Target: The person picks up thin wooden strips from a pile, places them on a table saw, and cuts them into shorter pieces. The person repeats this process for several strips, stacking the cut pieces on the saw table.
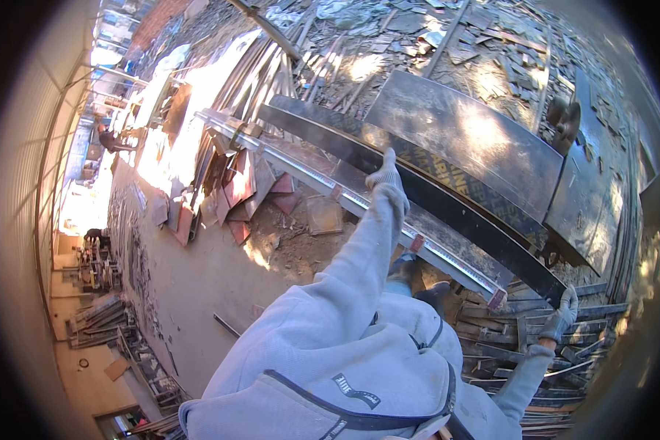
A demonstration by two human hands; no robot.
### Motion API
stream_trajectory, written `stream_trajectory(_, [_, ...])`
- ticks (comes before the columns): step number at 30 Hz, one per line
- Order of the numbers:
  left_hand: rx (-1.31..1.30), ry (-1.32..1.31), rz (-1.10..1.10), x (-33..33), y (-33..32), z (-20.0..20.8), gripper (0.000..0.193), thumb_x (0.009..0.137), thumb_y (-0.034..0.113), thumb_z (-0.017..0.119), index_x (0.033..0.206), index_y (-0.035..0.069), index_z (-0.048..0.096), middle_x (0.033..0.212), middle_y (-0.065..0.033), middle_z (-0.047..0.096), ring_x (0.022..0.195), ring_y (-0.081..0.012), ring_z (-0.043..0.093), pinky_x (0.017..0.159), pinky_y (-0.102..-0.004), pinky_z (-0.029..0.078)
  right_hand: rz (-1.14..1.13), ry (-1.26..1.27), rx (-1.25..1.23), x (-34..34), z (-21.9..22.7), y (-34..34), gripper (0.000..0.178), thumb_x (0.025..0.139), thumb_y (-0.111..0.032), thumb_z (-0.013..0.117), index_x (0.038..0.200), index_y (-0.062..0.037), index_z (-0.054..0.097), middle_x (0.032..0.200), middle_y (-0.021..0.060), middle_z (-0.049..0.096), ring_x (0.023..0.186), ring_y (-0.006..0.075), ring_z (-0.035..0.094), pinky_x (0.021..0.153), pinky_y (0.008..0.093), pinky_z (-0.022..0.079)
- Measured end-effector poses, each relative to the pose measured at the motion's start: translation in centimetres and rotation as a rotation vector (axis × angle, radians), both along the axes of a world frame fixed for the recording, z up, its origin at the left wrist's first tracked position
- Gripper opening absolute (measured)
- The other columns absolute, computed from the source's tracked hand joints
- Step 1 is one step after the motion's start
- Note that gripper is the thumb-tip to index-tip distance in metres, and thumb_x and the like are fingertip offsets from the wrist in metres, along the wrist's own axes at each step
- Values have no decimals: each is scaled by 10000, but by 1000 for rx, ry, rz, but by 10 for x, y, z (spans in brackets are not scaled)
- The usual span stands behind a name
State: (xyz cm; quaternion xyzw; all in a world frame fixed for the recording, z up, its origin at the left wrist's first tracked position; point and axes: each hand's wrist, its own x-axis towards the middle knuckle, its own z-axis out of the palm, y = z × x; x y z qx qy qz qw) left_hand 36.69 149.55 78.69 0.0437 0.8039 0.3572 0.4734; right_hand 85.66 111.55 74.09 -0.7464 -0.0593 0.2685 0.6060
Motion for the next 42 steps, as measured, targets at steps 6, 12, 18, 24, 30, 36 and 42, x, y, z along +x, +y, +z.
stream_trajectory(6, [-400, 173, -374, -23, -24, -54, 922, 937, 700, 682, 1486, -11, 473, 1428, -204, 628, 1302, -320, 607, 1091, -431, 494, 144, -60, -27, 5, -15, 21, 339, 1105, -247, 667, 1358, -26, 711, 1186, 75, 755, 995, 135, 695, 872, 289, 590])
stream_trajectory(12, [428, 872, -1097, -4, -81, -20, 840, 897, 451, 847, 1550, 59, 493, 1581, -227, 474, 1538, -375, 376, 1263, -480, 352, 228, -152, -103, -59, -59, 62, 266, 1119, -169, 629, 1326, -35, 727, 1165, 49, 756, 986, 122, 688, 897, 291, 580])
stream_trajectory(18, [1009, 713, -2005, 27, -110, -41, 1067, 759, 632, 872, 1581, 63, 500, 1630, -235, 457, 1546, -438, 381, 1304, -559, 271, 333, -663, -233, -115, -77, 59, 265, 1031, -218, 703, 1181, -12, 776, 1175, 167, 779, 1115, 314, 727, 997, 414, 559])
stream_trajectory(24, [813, 844, -2440, 35, -106, -59, 1457, 518, 703, 930, 1660, 24, 332, 1685, -259, 352, 1592, -455, 289, 1320, -608, 174, 308, -444, -641, -133, -94, 70, 341, 1002, -252, 740, 1274, -47, 759, 1211, 189, 786, 1126, 344, 755, 987, 407, 577])
stream_trajectory(30, [916, 928, -2390, 38, -99, -74, 1147, 632, 537, 894, 1554, 30, 439, 1540, -269, 456, 1443, -476, 432, 1242, -657, 284, 328, -262, -666, -111, -84, 81, 484, 974, -290, 756, 1385, -46, 680, 1297, 224, 746, 1190, 416, 714, 1038, 453, 562])
stream_trajectory(36, [981, 844, -2358, 43, -96, -74, 1094, 649, 517, 883, 1530, 39, 444, 1521, -264, 451, 1416, -489, 435, 1213, -653, 319, 270, -295, -335, -38, -60, 170, 624, 946, -357, 756, 1447, -6, 638, 1427, 253, 675, 1366, 386, 624, 1151, 430, 484])
stream_trajectory(42, [966, 846, -2346, 52, -86, -72, 1093, 655, 502, 886, 1540, 53, 428, 1527, -259, 445, 1417, -481, 434, 1204, -653, 331, 331, -287, -574, -56, -46, 224, 495, 914, -393, 768, 1278, -61, 715, 1204, 231, 757, 1149, 427, 710, 997, 486, 561])
